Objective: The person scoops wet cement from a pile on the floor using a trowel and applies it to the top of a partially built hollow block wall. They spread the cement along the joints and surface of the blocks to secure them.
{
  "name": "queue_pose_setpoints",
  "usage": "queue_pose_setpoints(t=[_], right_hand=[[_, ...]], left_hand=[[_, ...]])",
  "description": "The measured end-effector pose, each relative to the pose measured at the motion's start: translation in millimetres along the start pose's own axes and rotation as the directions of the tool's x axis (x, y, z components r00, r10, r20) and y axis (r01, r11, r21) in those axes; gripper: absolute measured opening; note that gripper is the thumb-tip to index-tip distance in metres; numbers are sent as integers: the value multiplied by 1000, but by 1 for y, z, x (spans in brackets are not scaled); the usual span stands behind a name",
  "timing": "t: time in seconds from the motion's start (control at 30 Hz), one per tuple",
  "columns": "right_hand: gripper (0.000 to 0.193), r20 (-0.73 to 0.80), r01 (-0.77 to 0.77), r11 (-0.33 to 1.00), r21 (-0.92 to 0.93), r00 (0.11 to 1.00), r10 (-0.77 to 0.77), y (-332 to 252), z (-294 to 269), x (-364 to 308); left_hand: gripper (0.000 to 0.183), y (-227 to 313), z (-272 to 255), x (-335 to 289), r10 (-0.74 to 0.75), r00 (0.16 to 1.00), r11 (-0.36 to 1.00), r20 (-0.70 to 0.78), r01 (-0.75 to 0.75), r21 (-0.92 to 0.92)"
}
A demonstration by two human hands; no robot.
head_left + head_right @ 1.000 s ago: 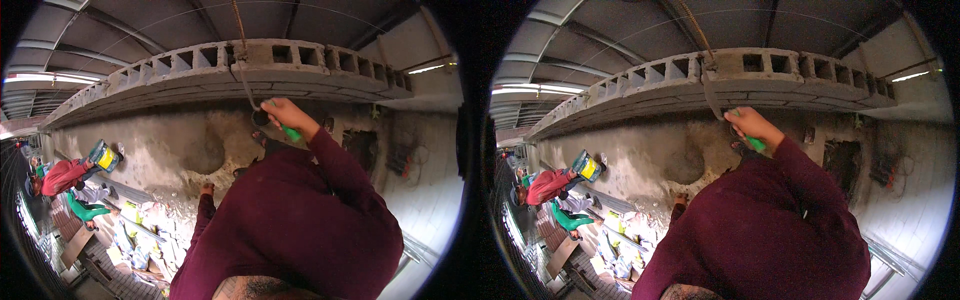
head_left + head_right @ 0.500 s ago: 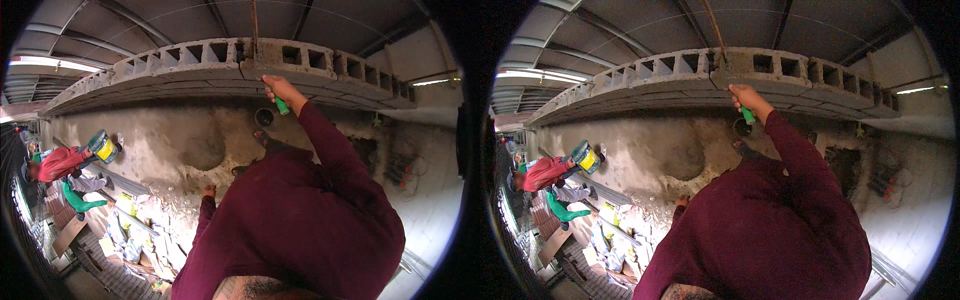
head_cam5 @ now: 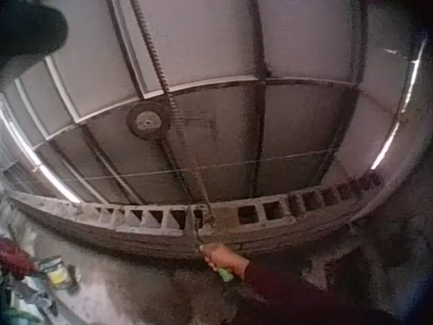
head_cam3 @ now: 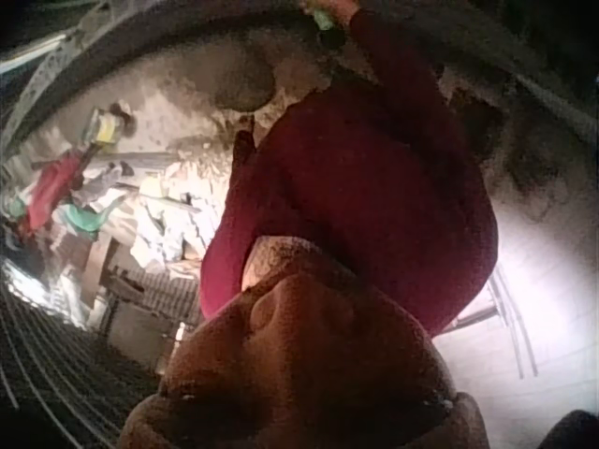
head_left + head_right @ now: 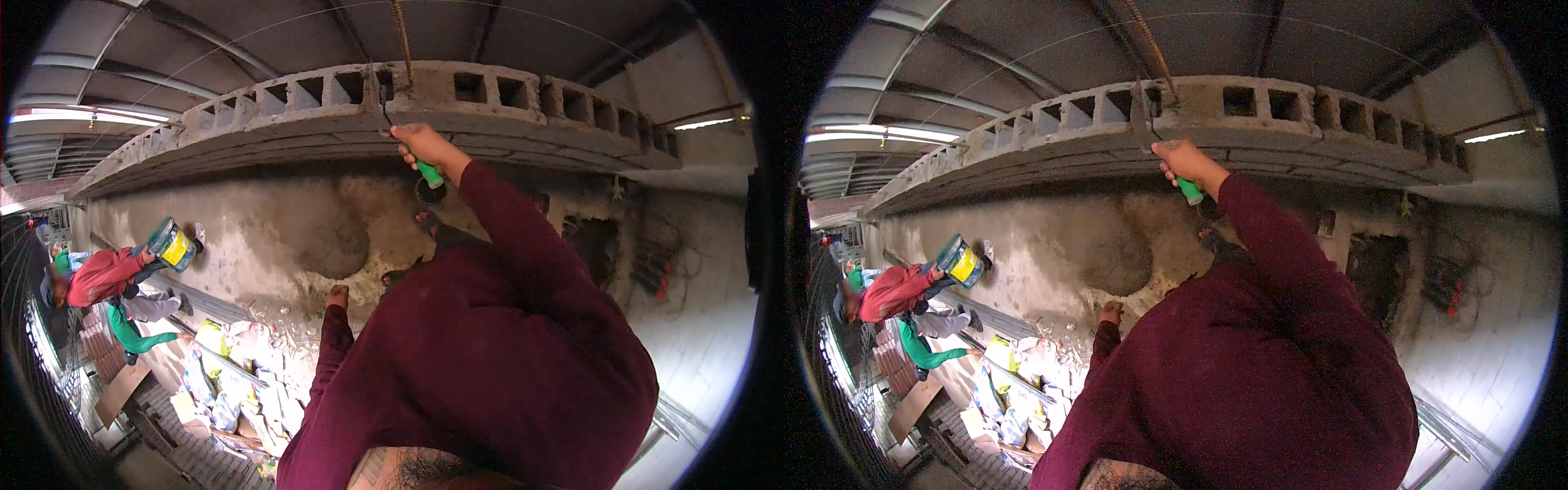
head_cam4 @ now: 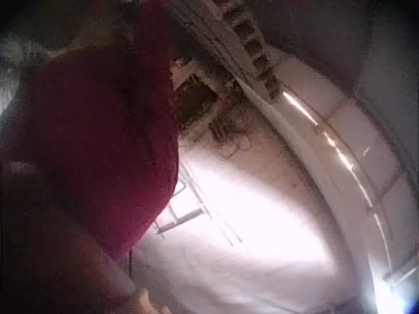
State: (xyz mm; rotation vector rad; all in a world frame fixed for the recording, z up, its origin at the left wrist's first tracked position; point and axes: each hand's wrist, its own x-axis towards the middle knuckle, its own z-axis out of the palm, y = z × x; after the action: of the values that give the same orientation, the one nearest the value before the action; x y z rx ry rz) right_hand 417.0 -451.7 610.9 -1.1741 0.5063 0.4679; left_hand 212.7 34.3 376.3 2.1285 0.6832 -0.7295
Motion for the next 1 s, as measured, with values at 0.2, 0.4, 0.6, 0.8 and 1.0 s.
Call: queue_pose_setpoints(t=[0.2, 0.4, 0.6, 0.8, 1.0], right_hand=[[56, -29, 49, 994, 98, 998, -47, 0, 4, -3], [41, -160, 4, 1000, 3, 987, -4, 26, 6, -28], [31, -80, -88, 995, -35, 993, 85, 31, -47, -69], [27, -127, -147, 964, -221, 985, 121, 4, -105, -142], [28, 65, 4, 999, -46, 998, -1, -5, -99, -90]], left_hand=[[23, -18, 0, -3, -2, 981, 966, 196, 53, -252], [20, -2, 8, -47, -243, 965, 952, 96, 256, -170], [32, -29, -2, -28, -204, 975, 979, 93, 201, 40], [35, -22, 6, -23, -193, 977, 981, 93, 193, 10], [31, 1, 2, 2, 69, 990, 926, 125, -110, 361]])
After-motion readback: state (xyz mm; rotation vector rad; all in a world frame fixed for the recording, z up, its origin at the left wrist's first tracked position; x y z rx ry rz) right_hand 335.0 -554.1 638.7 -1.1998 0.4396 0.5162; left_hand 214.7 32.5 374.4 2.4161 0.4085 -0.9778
